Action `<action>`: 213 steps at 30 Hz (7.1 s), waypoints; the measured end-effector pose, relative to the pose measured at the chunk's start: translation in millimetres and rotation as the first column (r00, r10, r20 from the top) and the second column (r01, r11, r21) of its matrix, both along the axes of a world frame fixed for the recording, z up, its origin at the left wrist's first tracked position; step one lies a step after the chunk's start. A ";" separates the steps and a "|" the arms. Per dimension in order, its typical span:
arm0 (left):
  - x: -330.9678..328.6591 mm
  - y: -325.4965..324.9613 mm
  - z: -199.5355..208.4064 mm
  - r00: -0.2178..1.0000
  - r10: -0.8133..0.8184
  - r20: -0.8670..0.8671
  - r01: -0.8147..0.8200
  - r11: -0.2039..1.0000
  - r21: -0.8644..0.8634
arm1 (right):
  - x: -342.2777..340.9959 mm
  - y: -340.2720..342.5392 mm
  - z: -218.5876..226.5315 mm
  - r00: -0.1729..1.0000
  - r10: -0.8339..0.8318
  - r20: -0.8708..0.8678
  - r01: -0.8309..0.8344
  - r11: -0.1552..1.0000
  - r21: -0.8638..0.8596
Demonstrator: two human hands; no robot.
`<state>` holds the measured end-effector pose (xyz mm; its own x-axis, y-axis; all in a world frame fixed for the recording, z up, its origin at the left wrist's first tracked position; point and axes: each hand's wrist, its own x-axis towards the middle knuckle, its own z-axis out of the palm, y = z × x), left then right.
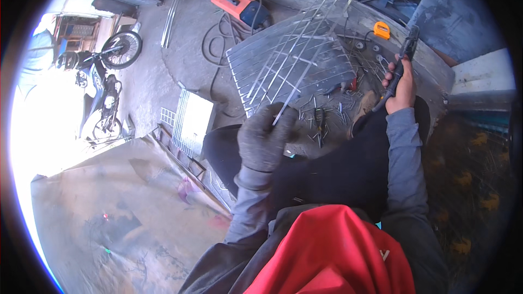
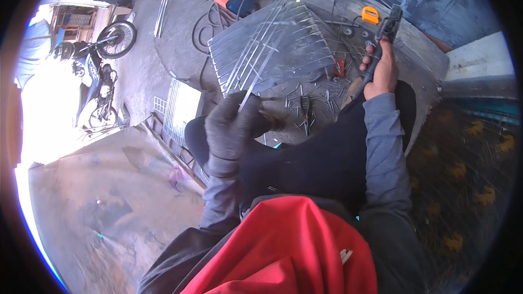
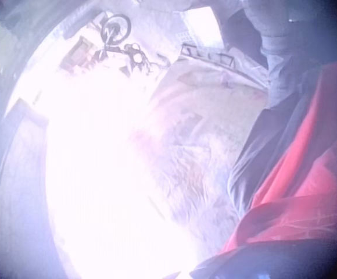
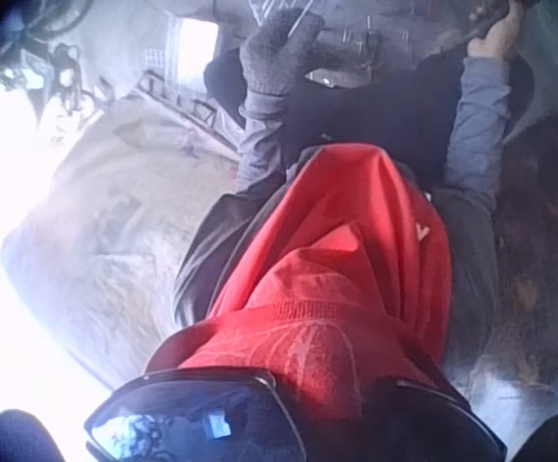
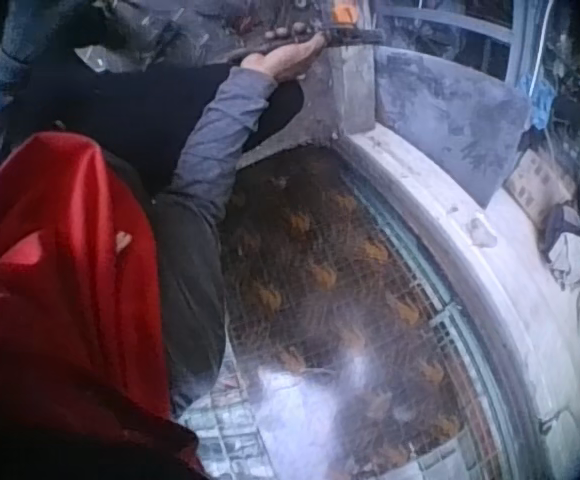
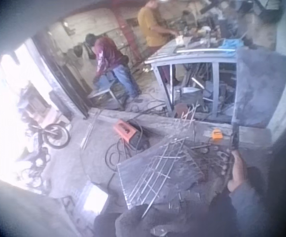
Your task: The recorder uses a welding tool to join the intersections of a metal wire grid.
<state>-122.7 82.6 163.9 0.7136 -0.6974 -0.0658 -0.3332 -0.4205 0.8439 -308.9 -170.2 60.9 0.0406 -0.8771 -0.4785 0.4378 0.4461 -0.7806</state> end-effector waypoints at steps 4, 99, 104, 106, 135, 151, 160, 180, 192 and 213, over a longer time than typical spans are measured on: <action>24.4 10.2 31.1 0.996 0.038 -0.082 -0.050 0.987 -0.151 | 3.3 1.4 2.7 1.000 0.018 0.015 -0.018 1.000 -0.004; 56.9 36.7 -159.0 0.946 0.194 -0.261 -0.052 0.883 0.466 | 64.9 72.5 -4.3 0.159 0.475 -0.865 -0.954 0.299 -0.012; 56.5 35.6 -155.0 0.943 0.198 -0.267 -0.062 0.894 0.443 | 65.1 72.1 -5.5 0.157 0.478 -0.864 -0.956 0.294 -0.012; 58.6 33.6 -144.3 0.927 0.184 -0.326 0.006 0.864 0.503 | 65.4 72.6 -4.7 0.156 0.480 -0.863 -0.954 0.301 -0.005; 57.4 39.2 -164.6 0.943 0.194 -0.271 -0.054 0.890 0.452 | 67.0 70.5 -7.3 0.187 0.476 -0.859 -0.958 0.283 -0.051; 57.1 46.8 -176.8 0.984 -0.180 -0.005 0.163 0.877 0.452 | 62.0 64.4 -25.9 0.127 0.377 -0.917 -0.954 0.301 -0.008; 59.4 39.6 -179.4 0.926 0.183 -0.329 -0.047 0.923 0.381 | 63.3 70.3 -3.9 0.297 0.543 -0.786 -0.930 0.352 -0.108; 56.6 35.5 -155.4 0.929 0.202 -0.309 -0.048 0.896 0.442 | 32.5 80.4 7.0 0.134 0.547 -0.826 -0.970 0.242 0.002; 57.4 35.9 -155.8 0.937 0.201 -0.284 -0.055 0.893 0.447 | 32.4 82.6 9.1 0.127 0.555 -0.822 -0.972 0.237 0.010; 61.8 37.4 -174.0 0.941 0.166 -0.295 -0.030 0.909 0.416 | 29.6 79.1 0.7 0.170 0.547 -0.820 -0.968 0.249 -0.035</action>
